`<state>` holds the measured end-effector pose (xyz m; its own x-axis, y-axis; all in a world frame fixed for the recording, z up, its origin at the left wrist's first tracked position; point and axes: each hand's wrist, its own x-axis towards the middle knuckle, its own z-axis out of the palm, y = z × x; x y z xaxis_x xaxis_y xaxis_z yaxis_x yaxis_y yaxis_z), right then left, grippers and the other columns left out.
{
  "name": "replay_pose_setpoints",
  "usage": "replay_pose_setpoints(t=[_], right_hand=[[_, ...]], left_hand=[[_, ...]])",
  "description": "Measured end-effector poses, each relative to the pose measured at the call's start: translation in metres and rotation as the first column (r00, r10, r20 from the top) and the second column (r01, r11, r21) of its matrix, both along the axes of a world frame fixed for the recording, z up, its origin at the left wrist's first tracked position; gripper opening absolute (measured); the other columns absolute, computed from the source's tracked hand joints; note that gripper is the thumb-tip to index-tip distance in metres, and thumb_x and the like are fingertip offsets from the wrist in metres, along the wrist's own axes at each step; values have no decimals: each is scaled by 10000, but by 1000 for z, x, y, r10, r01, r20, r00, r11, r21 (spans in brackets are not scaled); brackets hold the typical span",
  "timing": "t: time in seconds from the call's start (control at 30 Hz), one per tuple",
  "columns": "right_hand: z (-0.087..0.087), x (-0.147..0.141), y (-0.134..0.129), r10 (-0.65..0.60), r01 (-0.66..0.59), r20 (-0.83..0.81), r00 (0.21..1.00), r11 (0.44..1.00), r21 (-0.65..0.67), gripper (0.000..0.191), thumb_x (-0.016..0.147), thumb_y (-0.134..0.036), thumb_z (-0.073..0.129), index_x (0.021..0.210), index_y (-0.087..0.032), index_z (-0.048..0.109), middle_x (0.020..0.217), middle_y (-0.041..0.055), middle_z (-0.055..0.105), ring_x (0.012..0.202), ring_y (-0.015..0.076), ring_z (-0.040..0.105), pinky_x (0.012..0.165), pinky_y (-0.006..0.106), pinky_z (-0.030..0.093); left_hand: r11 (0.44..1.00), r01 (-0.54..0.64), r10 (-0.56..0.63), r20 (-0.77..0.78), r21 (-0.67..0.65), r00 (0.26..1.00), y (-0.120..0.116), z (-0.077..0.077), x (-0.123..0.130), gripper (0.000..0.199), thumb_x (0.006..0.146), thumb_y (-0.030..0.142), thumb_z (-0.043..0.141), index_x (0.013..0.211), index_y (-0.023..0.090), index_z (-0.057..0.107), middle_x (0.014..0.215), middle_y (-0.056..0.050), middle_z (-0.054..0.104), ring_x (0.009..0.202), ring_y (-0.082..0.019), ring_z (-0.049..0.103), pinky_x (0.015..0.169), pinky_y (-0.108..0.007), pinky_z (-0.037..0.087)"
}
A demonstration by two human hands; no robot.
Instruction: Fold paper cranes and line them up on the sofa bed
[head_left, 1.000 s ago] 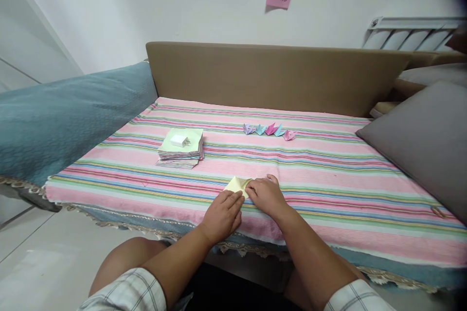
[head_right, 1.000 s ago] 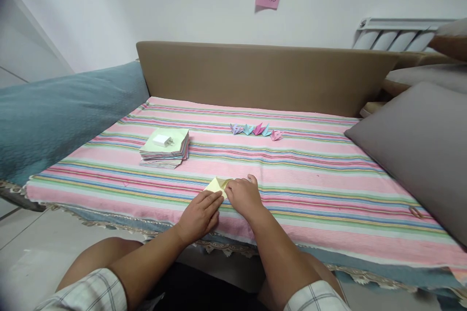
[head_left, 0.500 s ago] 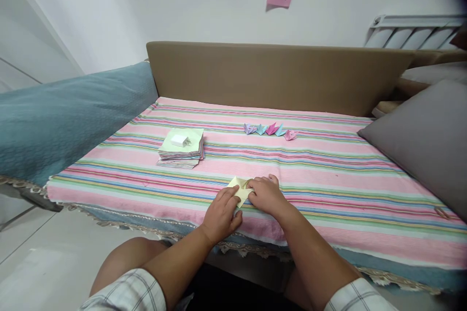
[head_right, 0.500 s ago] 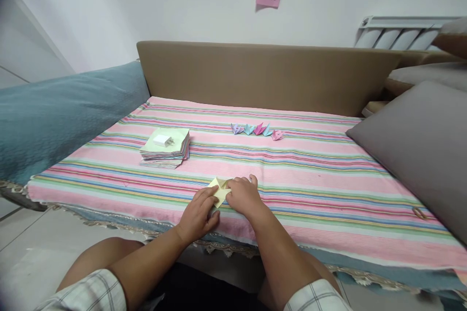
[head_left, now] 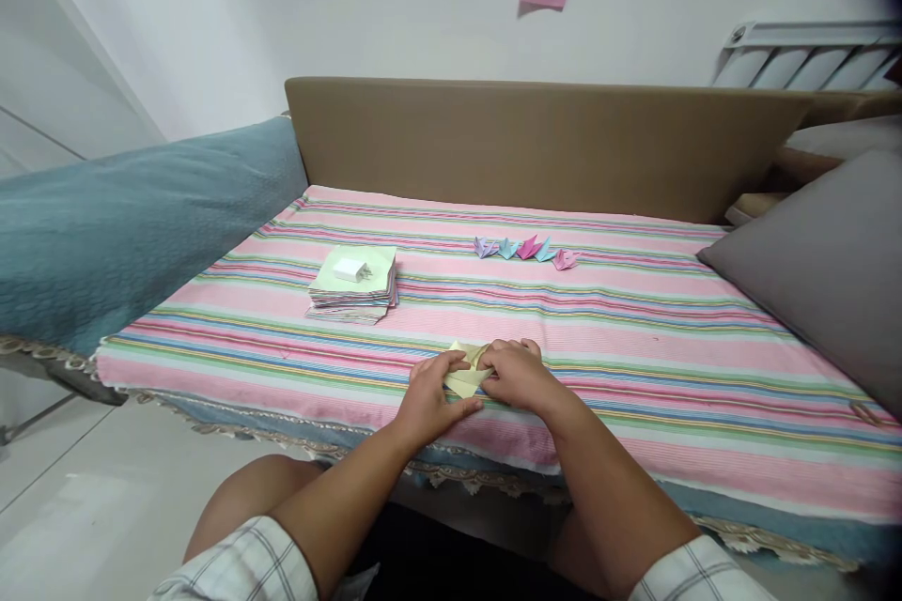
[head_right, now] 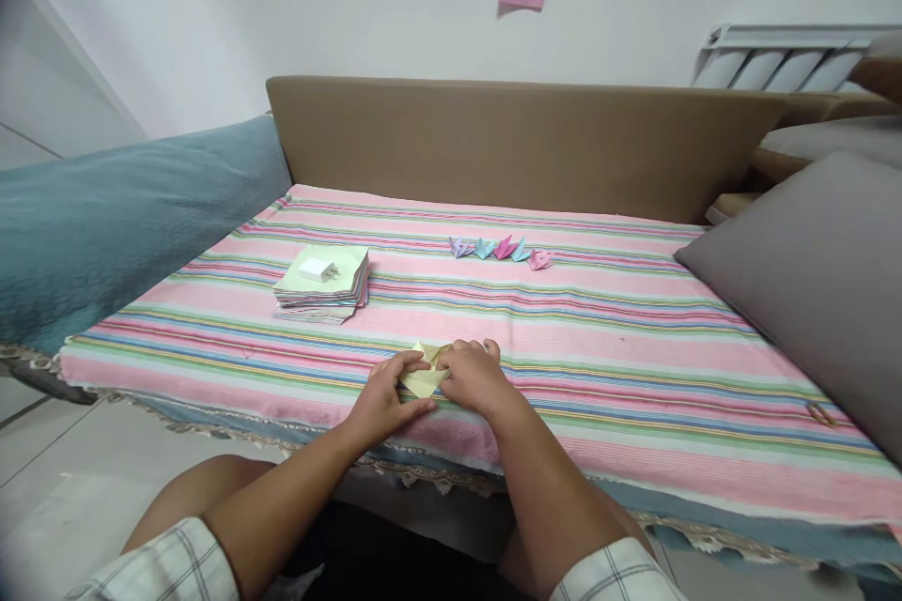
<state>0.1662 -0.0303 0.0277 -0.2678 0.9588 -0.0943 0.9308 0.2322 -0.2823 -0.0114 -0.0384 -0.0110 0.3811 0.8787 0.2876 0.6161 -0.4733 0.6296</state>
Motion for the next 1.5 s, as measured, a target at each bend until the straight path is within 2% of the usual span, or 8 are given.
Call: replay_pose_setpoints(t=[0.1, 0.23, 0.33, 0.43, 0.6, 0.93, 1.2, 1.5], right_hand=[[0, 0, 0, 5, -5, 1, 1000, 1000, 10, 153, 712, -224, 538, 778, -256, 672, 909, 18, 602, 919, 196, 508, 889, 387, 207], [4, 2, -3, 23, -23, -19, 1000, 1000, 9, 129, 721, -237, 553, 744, -249, 679, 888, 13, 605, 906, 185, 509, 867, 362, 234], [7, 3, -4, 32, -32, -33, 999, 999, -14, 186, 787, -279, 512, 694, -227, 664, 886, 12, 617, 913, 174, 511, 848, 345, 250], [8, 2, -4, 19, -19, -22, 1000, 1000, 5, 275, 852, -288, 434, 686, -208, 638, 885, 13, 635, 901, 163, 524, 830, 333, 263], [4, 0, -1, -29, 28, 8, 1000, 998, 50, 223, 862, -279, 435, 757, -211, 621, 873, 10, 650, 855, 158, 543, 767, 289, 299], [-1, -4, 1, -36, 28, 66, 997, 993, 113, 139, 787, -253, 527, 723, -210, 643, 834, 30, 648, 817, 171, 545, 709, 266, 321], [-1, -5, 0, -32, 22, 74, 997, 992, 123, 123, 767, -247, 546, 718, -211, 653, 810, 31, 653, 796, 171, 547, 700, 263, 327], [-3, -5, 0, -46, 41, 38, 998, 990, 134, 116, 749, -256, 557, 705, -215, 656, 808, 31, 668, 805, 176, 563, 727, 275, 312]], left_hand=[[998, -44, 45, 27, -39, 999, 2, 2, 3, 526, 658, 237, 706, 1134, 236, 481, 1014, -12, 687, 1042, -222, 569, 923, -411, 403], [993, -83, 85, 23, -84, 996, 4, 6, 7, 539, 641, 128, 675, 1134, 233, 483, 953, 5, 692, 1000, -213, 584, 885, -382, 423], [989, -91, 96, 34, -114, 995, 7, 9, 9, 520, 664, 164, 670, 1143, 234, 480, 890, 12, 685, 909, -195, 613, 798, -336, 450], [986, -104, 108, 27, -129, 994, 11, 11, 9, 388, 757, 216, 597, 1127, 227, 484, 833, 15, 676, 807, -167, 627, 725, -300, 446], [983, -144, 142, -23, -116, 990, 14, 11, 13, 281, 765, 202, 582, 1038, 227, 519, 781, 29, 668, 750, -151, 619, 692, -276, 424], [979, -186, 177, -102, -81, 979, 15, 12, 16, 259, 699, 188, 643, 935, 225, 540, 760, 23, 661, 795, -187, 610, 724, -301, 412], [983, -178, 173, -83, -50, 981, 15, 7, 16, 285, 682, 173, 654, 938, 227, 540, 751, 30, 649, 796, -185, 592, 760, -318, 410], [955, -274, 287, -112, 115, 951, 13, 2, 10, 425, 642, 252, 718, 1022, 230, 530, 954, -47, 627, 941, -268, 529, 799, -415, 409]])
